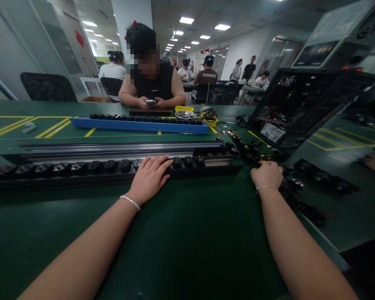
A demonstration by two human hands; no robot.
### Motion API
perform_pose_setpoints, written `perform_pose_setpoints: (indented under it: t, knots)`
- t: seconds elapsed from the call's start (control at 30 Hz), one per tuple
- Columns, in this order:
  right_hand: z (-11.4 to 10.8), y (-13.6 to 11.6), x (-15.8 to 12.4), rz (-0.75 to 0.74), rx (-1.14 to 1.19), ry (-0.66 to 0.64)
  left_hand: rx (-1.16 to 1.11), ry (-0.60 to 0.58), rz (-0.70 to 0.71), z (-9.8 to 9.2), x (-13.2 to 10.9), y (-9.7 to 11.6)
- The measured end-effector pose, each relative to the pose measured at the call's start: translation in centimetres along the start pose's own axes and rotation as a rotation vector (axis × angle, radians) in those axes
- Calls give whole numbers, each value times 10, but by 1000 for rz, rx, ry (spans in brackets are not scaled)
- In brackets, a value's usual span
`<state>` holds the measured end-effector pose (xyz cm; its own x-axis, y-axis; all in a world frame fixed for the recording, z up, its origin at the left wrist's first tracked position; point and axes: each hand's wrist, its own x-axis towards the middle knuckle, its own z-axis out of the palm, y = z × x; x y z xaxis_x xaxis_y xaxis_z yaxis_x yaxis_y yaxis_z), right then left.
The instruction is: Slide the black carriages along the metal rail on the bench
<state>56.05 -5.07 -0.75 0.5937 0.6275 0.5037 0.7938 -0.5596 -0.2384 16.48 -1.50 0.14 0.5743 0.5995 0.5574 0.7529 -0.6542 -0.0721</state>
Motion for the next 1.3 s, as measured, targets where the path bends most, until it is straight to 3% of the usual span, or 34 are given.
perform_pose_setpoints:
  t: [0.07,0.13,0.2,0.3,0.4,0.5,1.3]
  knots:
    - [-4,-10,-4,-80,89,126,2,-4,-1,0,0,0]
    - [-9,-27,-13,-279,206,169,5,-8,-5,0,0,1]
    - [-14,-51,-26,-461,331,153,5,-6,-10,0,0,1]
    - [-19,-94,-51,-605,490,55,-3,5,-16,-1,0,2]
    - [-22,-132,-72,-518,572,-81,-12,8,-20,-1,0,2]
    - [-22,-152,-83,-400,521,-161,-13,6,-20,-2,0,2]
    - [-19,-149,-82,-374,436,-140,-17,10,-30,-1,0,2]
